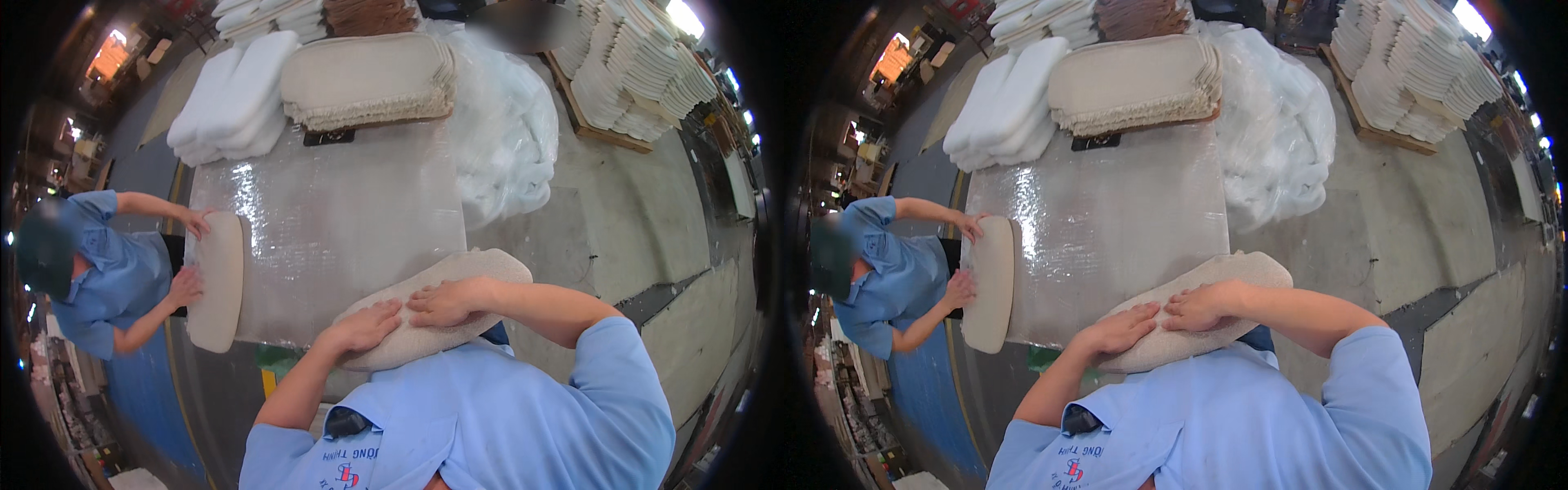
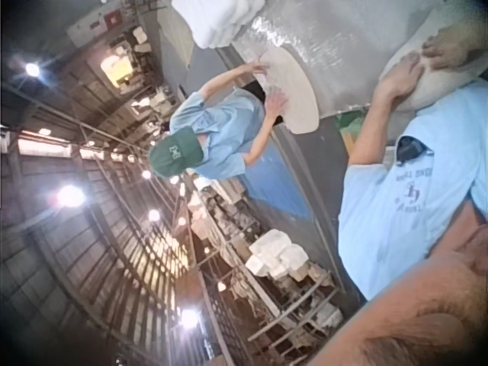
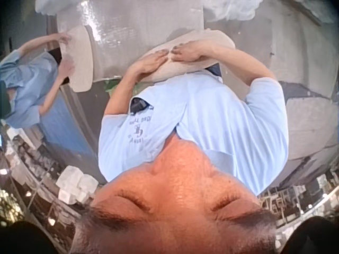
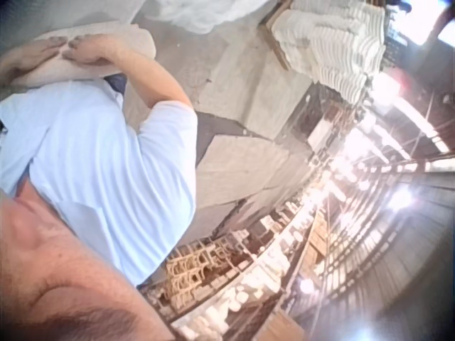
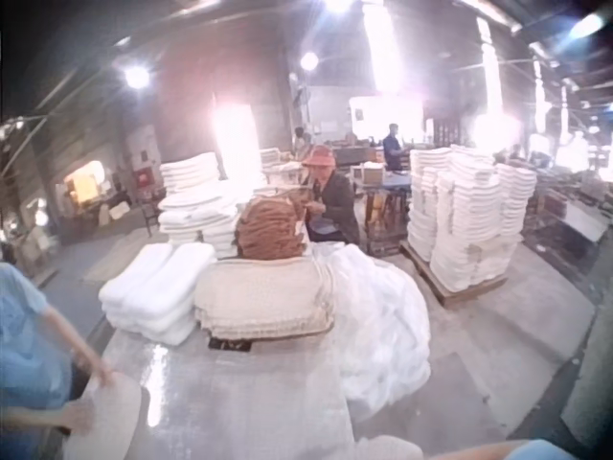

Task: The person inserts foam inserts into fabric covers and stacks the finished cushions. The person handles foam and fabric pieces by hand, aligning and tucking the foam into the covers, then placing completed units on a growing stack.

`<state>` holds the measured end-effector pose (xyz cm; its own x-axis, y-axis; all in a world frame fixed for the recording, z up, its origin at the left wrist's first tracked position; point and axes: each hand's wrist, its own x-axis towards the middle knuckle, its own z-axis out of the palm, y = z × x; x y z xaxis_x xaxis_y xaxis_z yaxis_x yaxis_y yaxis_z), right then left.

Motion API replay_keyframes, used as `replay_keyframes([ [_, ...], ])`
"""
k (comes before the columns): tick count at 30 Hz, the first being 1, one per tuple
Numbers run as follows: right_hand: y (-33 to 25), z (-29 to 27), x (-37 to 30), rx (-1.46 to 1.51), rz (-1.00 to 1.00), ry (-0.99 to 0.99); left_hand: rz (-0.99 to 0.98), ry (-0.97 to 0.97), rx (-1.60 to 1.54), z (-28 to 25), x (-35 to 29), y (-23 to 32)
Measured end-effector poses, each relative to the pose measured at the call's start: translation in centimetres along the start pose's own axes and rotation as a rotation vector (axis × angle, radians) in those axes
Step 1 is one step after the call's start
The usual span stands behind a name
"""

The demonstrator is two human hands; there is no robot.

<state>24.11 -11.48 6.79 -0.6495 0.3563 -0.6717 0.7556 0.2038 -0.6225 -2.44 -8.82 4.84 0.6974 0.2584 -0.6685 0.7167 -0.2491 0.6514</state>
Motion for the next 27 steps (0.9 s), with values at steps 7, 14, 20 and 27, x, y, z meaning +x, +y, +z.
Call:
replay_keyframes([
  [7, 4.3, 0.0, -0.7, -0.078, 0.179, 0.055, -0.124, 0.181, -0.055, 1.8, -0.4, -7.2],
  [14, 9.6, -1.9, -5.4, 0.181, 0.744, 0.24, -0.576, 0.341, -0.171, -0.3, -3.1, -3.0],
  [20, 11.0, -2.1, -6.8, 0.446, 0.492, 0.443, -0.486, 0.598, -0.3, 0.5, -4.3, -4.2],
  [27, 8.0, -2.5, -6.1, 0.353, 0.493, 1.177, -0.455, 1.099, -0.123, -2.9, -3.5, 0.2],
])
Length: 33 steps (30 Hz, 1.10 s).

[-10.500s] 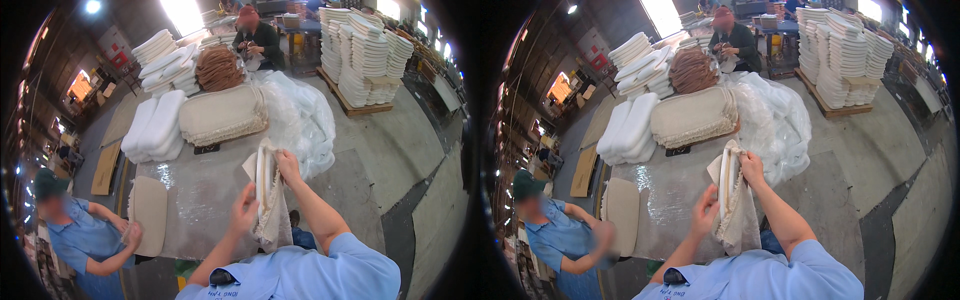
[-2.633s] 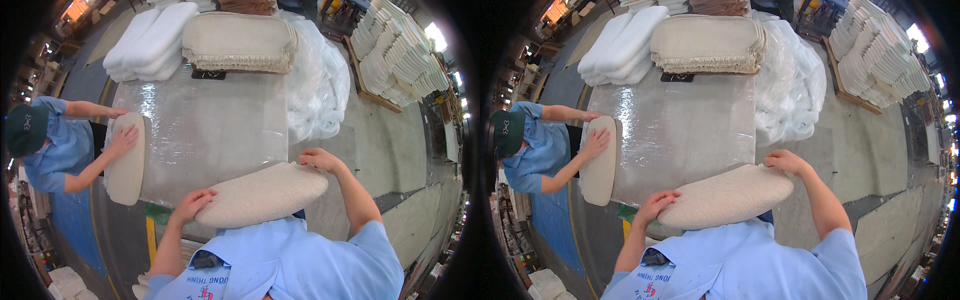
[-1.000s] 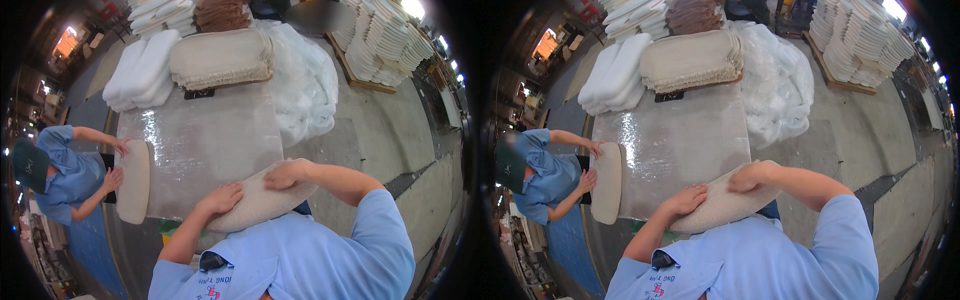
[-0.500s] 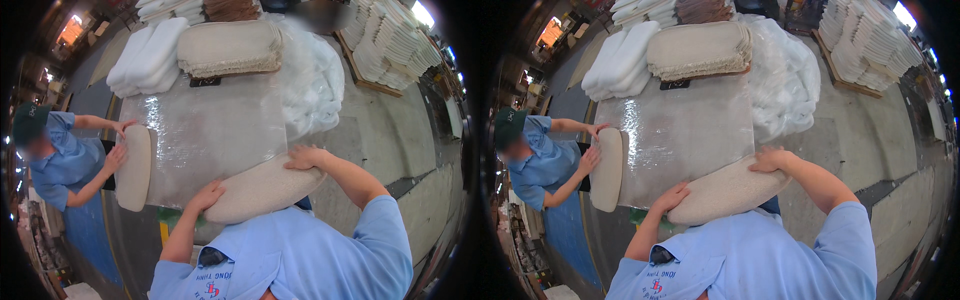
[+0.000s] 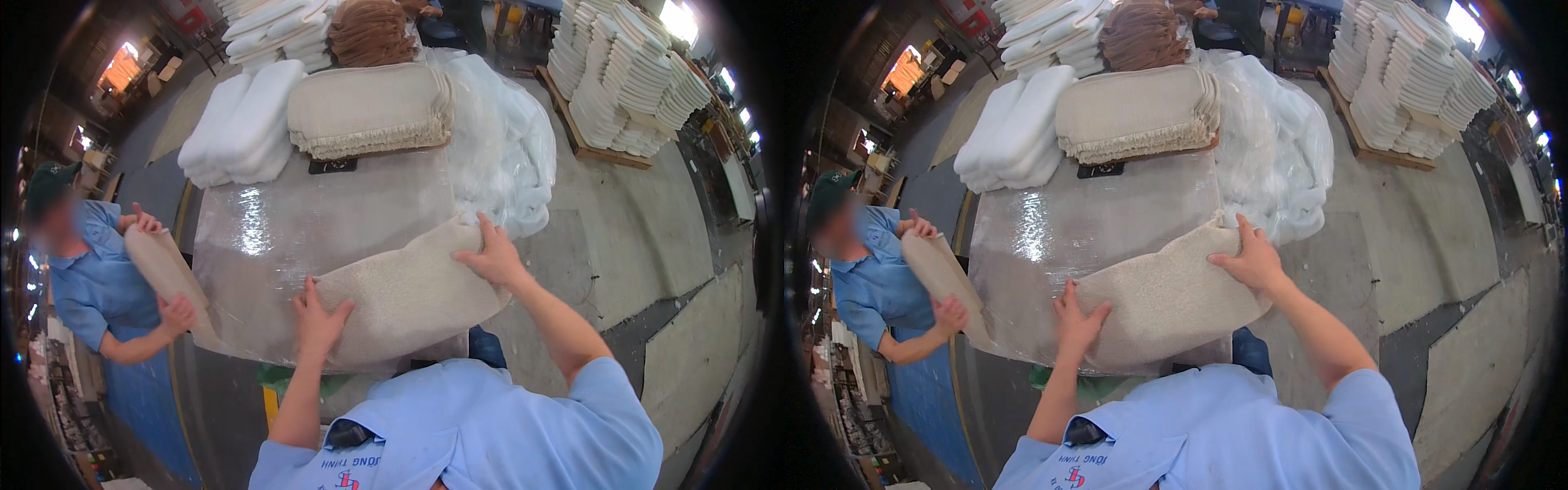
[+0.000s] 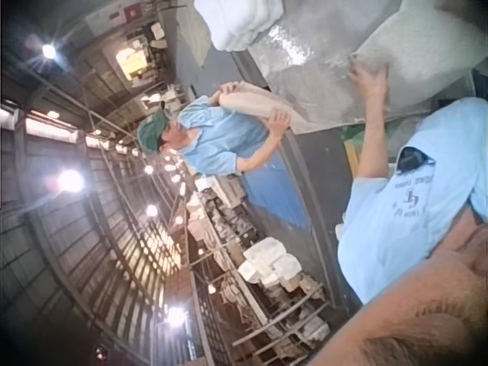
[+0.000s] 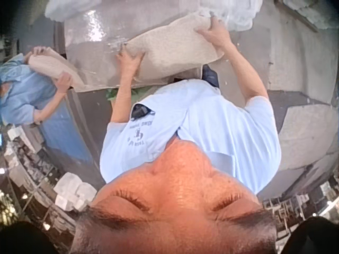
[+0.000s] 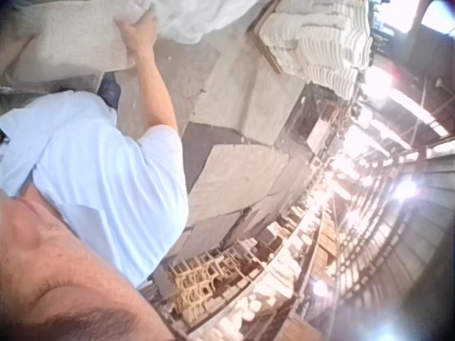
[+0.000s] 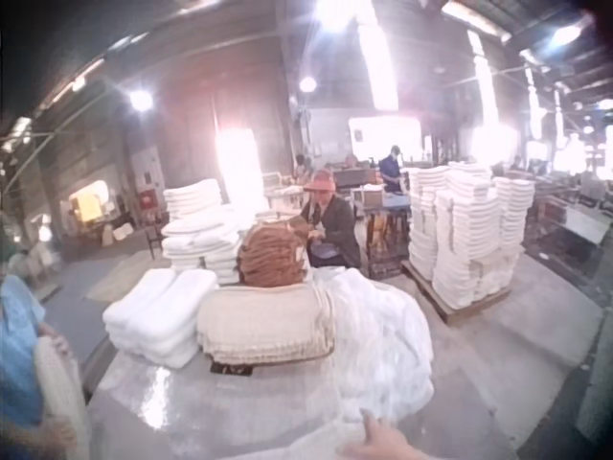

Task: The person inserts foam inserts into fabric covers and stacks the finished cushions. The person handles foam and fabric pieces by hand, aligning and tucking the foam into the covers, then placing completed units on a growing stack.

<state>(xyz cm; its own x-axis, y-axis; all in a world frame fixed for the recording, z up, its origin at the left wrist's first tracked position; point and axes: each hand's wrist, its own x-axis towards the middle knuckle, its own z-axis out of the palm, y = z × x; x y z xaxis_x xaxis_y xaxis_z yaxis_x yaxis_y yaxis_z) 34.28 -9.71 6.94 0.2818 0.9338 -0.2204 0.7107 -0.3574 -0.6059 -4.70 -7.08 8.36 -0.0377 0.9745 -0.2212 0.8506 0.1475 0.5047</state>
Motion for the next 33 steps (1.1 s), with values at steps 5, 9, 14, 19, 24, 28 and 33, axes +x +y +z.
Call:
replay_keyframes([
  [5, 1.5, 5.4, 1.6, -0.027, 0.142, 0.025, -0.133, 0.077, 0.088, 6.4, 2.5, -2.7],
  [9, 2.1, 5.6, 2.2, -0.051, 0.147, 0.021, -0.126, 0.103, 0.048, 7.0, 3.2, -2.9],
  [14, 1.4, 5.5, 2.7, 0.023, 0.196, -0.04, -0.191, 0.085, 0.01, 6.6, 4.6, -3.6],
  [19, 1.8, 7.2, 1.1, -0.313, -0.214, 0.22, 0.156, 0.291, 0.17, 7.2, 4.4, -2.9],
  [24, -0.3, 10.6, -3.6, -0.407, -0.666, -0.001, 0.751, -0.009, 0.325, 11.6, -1.0, 2.1],
  [28, -0.2, 12.0, -4.3, -0.419, -0.657, -0.099, 0.683, -0.129, 0.353, 12.9, -1.6, 2.4],
  [33, -0.1, 11.9, -3.8, -0.429, -0.637, -0.115, 0.66, -0.167, 0.31, 13.2, -0.9, 1.5],
])
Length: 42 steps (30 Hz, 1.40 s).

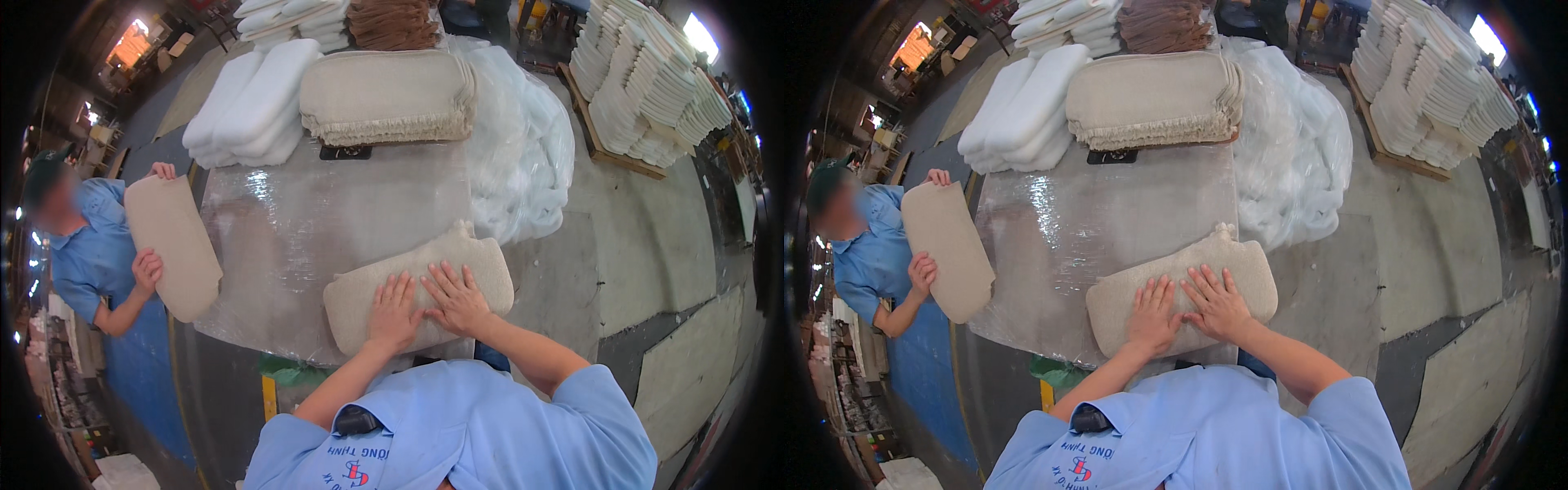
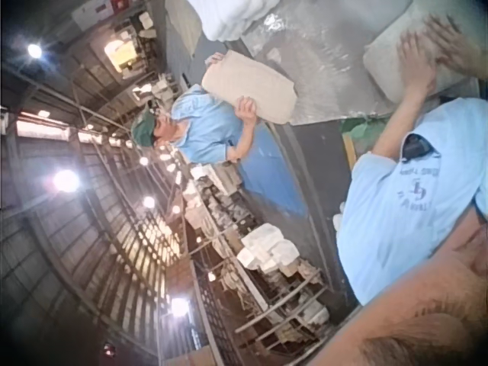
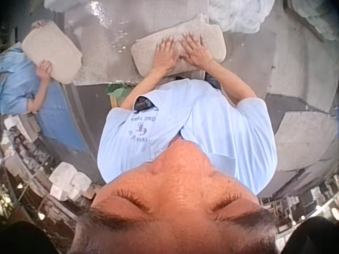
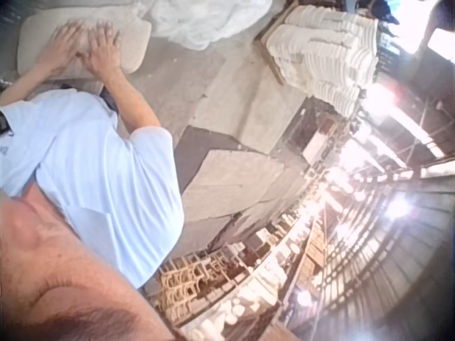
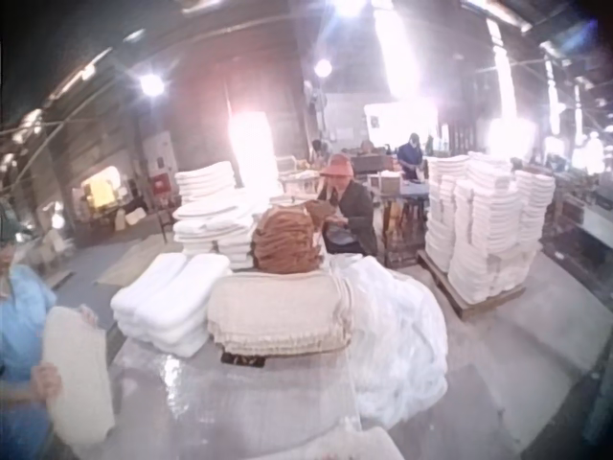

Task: The person inserts foam inserts into fabric covers and stacks the finished cushions. The person handles foam and fabric pieces by hand, aligning and tucking the foam into the covers, then placing completed units on a growing stack.

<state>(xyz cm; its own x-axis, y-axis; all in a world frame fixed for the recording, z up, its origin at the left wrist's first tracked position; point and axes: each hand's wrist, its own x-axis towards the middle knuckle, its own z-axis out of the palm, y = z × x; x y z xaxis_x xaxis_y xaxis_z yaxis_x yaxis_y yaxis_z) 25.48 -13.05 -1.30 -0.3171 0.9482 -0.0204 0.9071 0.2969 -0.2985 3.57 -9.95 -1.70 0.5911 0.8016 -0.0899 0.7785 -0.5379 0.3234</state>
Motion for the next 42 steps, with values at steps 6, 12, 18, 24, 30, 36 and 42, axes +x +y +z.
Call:
replay_keyframes([
  [6, 4.3, -2.9, -0.6, -0.136, 0.236, -0.011, -0.211, -0.012, 0.162, -3.4, -0.8, -6.0],
  [12, 5.6, -3.9, -0.3, -0.045, 0.418, 0.016, -0.454, 0.095, 0.144, -3.3, -1.1, -7.2],
  [18, 8.8, -1.6, -3.6, 0.548, 0.701, 0.198, -0.914, 0.181, -0.567, -4.9, -4.6, -8.9],
  [24, 8.3, -2.2, -3.1, 0.799, 0.823, 0.113, -0.694, 0.451, -0.688, 0.3, -9.5, -10.9],
  [30, 10.4, -12.2, -2.2, 1.145, 0.79, -0.286, -0.821, 0.171, -1.776, -11.4, -9.9, -10.3],
  [36, 16.8, -25.7, 0.3, 1.007, 0.75, 0.718, -0.984, 0.282, -1.86, -10.6, -6.3, -10.8],
  [42, 21.1, -40.7, -3.6, 0.967, 0.666, 1.316, -1.044, 0.207, -1.784, -10.1, -4.0, -11.6],
])
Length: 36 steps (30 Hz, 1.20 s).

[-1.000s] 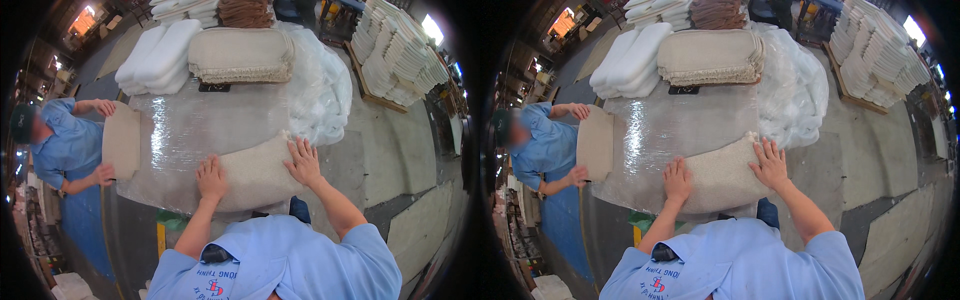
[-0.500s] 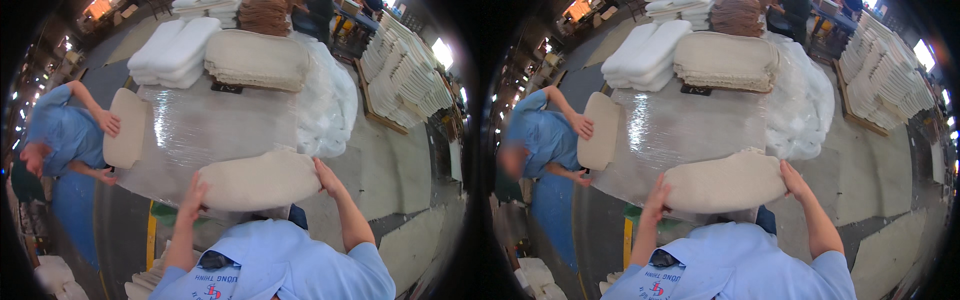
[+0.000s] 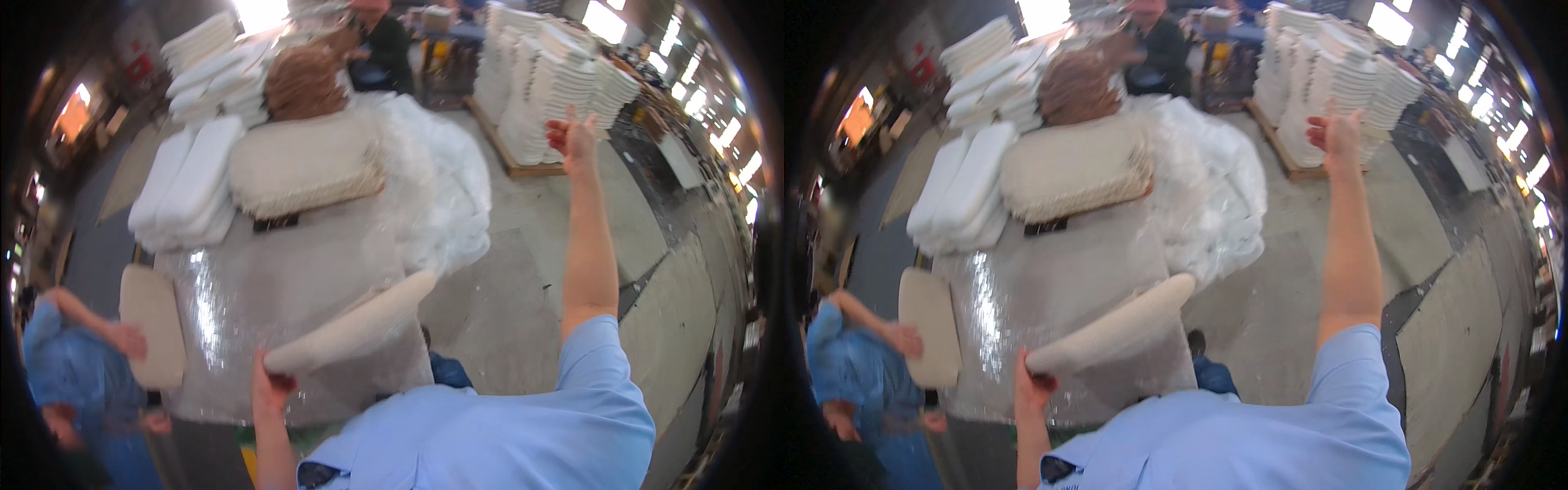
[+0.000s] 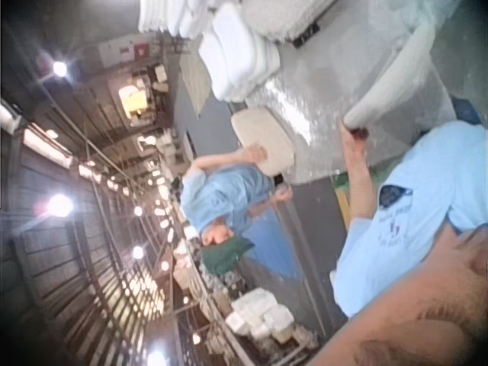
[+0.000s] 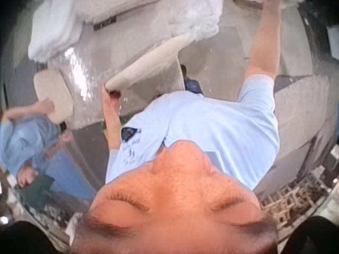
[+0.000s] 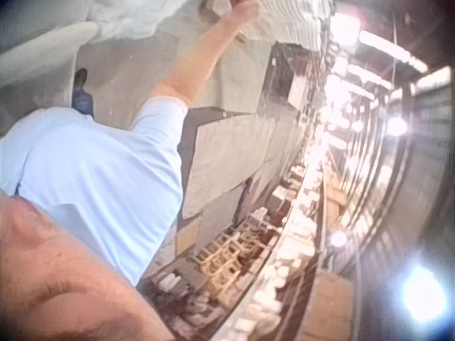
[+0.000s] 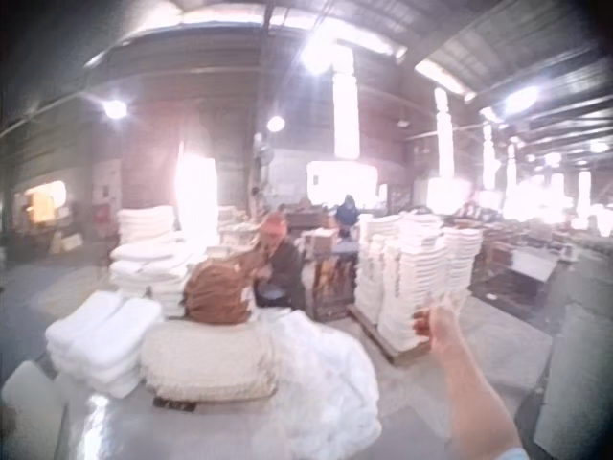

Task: The person inserts foam inserts into fabric covers and stacks the finished cushions. The person handles foam and fabric pieces by hand, aligning and tucking the foam into the covers, then placing completed units on a growing stack.

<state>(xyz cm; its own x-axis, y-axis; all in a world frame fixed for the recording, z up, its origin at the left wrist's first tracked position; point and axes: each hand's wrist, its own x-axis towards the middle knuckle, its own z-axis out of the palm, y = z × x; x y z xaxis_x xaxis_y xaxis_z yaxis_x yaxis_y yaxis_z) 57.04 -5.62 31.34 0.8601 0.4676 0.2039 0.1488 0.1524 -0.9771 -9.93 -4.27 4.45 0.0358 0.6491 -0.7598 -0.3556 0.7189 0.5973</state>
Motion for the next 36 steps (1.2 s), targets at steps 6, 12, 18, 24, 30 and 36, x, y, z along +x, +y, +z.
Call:
replay_keyframes([
  [6, 9.1, 2.1, -6.7, -0.132, -0.136, -0.42, 0.119, 0.0, 0.212, 0.1, -0.3, -0.3],
  [12, 19.9, 5.0, -27.0, -0.481, 0.685, -1.024, 0.244, -0.234, 0.178, -4.8, -4.7, -5.3],
  [18, 19.6, 1.5, -28.0, -0.257, 0.347, -1.02, 0.522, -0.169, 0.757, -8.4, -8.5, -9.8],
  [24, 25.9, 6.0, -30.1, -0.757, -0.554, -0.965, 1.142, 0.038, 1.753, -2.2, -2.0, -8.3],
  [30, 26.1, 11.8, -35.4, -0.881, -0.846, -1.324, 1.039, -0.057, 1.671, 6.3, 2.7, -9.1],
  [36, 26.9, 12.3, -35.8, -0.939, -0.768, -1.382, 1.055, 0.039, 1.749, 6.9, 4.1, -9.3],
])
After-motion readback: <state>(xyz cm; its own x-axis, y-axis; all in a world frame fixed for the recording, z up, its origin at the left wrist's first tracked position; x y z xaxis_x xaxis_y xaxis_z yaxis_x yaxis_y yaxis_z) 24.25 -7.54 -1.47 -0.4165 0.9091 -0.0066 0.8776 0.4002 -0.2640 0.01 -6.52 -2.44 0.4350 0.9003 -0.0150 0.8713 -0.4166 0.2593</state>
